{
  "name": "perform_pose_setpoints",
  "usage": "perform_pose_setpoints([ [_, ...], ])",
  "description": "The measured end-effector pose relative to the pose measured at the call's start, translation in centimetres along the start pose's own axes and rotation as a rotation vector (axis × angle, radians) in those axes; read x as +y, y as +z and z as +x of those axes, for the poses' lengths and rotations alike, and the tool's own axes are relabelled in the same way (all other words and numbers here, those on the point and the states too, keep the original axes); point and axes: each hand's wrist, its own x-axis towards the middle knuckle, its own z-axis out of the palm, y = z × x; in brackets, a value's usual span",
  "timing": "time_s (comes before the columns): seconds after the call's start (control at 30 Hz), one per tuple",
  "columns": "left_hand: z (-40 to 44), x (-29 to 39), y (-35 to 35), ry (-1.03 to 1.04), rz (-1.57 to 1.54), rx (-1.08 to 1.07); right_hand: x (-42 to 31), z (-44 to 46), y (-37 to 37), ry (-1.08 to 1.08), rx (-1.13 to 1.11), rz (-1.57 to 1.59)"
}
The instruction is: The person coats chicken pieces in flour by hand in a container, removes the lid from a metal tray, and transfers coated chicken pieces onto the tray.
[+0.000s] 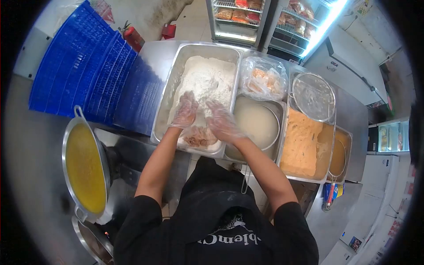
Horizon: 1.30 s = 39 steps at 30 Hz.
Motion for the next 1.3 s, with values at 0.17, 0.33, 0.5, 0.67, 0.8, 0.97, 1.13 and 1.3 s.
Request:
perform_pose_setpoints([
  [0.17,8.1,-6.6,3.7,0.105,0.423,0.018,1.3,11.3,3.7,0.106,-0.03,-0.481],
  [0.33,13.9,-9.9,4.3,0.078,0.321,-0.019,2.5,18.3,0.5,0.263,-0.165,-0.586],
  [0.5,15.1,-2.4,-1.7,-0.264,0.001,-0.136,5.3,20.9,0.7,0.565,-0.141,-0.249],
  [0.67,15.7,-0.4,-3.7,-0.465,-0.156,-0.276,5.6,20.1,3.1,0.571,0.012,-0.167],
  [0.8,17.1,-1.2,-3.4,-0.509,-0.1,-0.517,7.3,18.9,3.7,0.788,-0.089,0.122],
  [0.97,15.5,0.3,-7.4,-0.654,-0.379,-0.468,4.9,18.4,1.0,1.019,-0.048,0.087],
  [1.13,13.2,-2.4,-5.8,-0.424,-0.011,-0.507,10.3,16.0,4.7,0.784,-0.238,-0.145],
  [1.3,7.8,-2.4,-4.8,-0.537,0.017,-0.508,3.6,11.9,6.9,0.818,-0.117,-0.016],
])
